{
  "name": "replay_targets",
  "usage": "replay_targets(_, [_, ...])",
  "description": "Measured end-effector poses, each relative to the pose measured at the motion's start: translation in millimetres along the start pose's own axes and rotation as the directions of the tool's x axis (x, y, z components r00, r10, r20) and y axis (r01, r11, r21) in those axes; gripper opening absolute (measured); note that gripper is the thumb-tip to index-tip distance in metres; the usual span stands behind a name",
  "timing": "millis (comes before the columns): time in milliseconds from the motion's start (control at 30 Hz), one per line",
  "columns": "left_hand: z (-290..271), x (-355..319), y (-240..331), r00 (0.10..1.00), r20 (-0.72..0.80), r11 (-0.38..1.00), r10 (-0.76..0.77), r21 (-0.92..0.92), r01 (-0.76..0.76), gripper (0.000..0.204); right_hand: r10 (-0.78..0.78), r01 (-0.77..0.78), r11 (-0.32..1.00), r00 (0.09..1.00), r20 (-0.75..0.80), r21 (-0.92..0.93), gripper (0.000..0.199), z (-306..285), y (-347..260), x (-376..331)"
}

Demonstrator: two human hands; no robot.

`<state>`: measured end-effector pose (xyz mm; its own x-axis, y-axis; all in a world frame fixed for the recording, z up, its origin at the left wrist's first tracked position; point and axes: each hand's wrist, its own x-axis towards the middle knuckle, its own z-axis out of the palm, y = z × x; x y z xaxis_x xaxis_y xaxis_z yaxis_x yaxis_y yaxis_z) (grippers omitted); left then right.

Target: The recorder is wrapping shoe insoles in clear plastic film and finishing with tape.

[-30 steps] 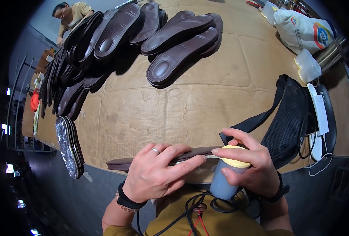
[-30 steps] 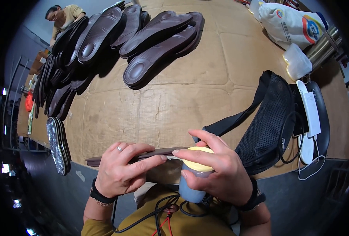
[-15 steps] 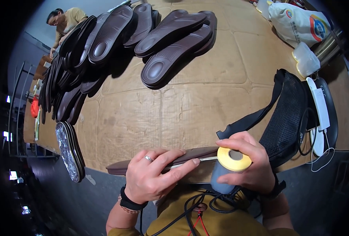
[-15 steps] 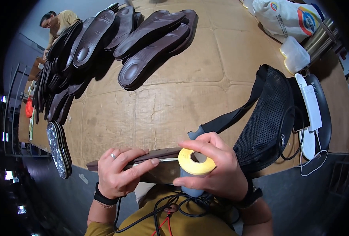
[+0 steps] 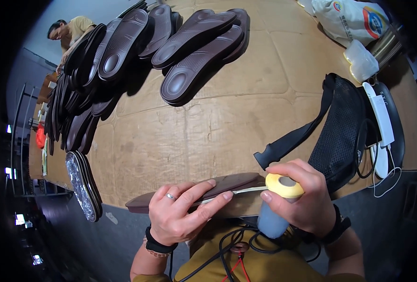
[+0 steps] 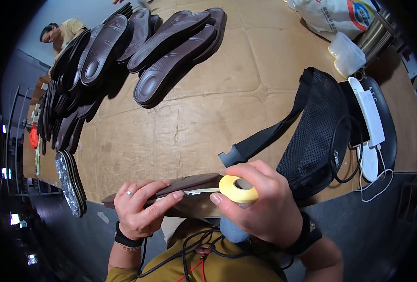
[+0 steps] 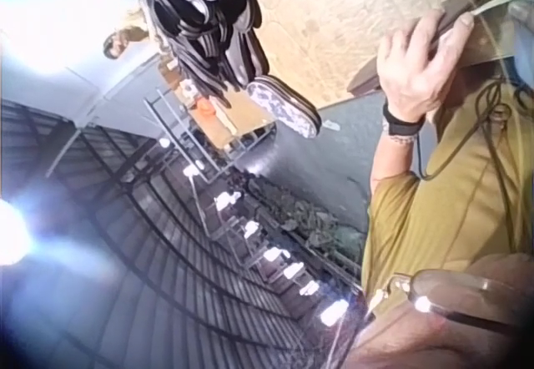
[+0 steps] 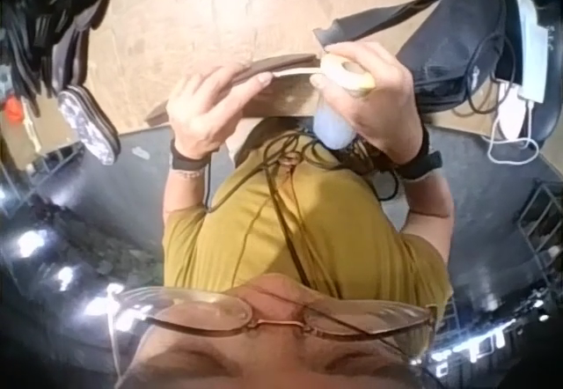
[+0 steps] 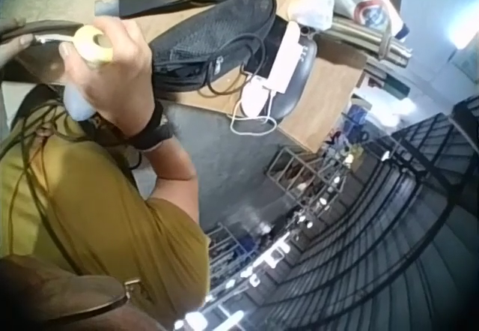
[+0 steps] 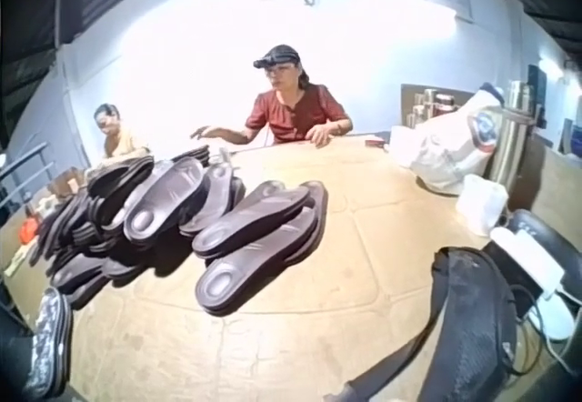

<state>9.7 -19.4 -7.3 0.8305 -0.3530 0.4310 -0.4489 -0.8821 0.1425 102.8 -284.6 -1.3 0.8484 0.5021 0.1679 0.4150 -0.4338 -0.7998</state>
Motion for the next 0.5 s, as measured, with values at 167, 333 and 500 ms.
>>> replay_targets(167, [2.1,-2.1,0.7,0.998,-0.067,1.0,-0.007,0.015,0.008,0.044,0.042,-0.051,0.994,0.995,0.09,0.101,0.036,0.1,0.2,3.5])
replay_targets(333, [0.9,-4.4,3.3,0.997,-0.082,1.0,-0.008,0.001,0.008,0.044,0.057,-0.065,0.993,0.995,0.085,0.094,0.03,2.2,1.7,0.6])
replay_targets(500, [0.0,-5.2,4.3,0.996,-0.094,1.0,-0.007,0.0,0.007,0.044,0.03,-0.037,0.997,0.995,0.091,0.073,0.028,0.3,-0.2,3.5])
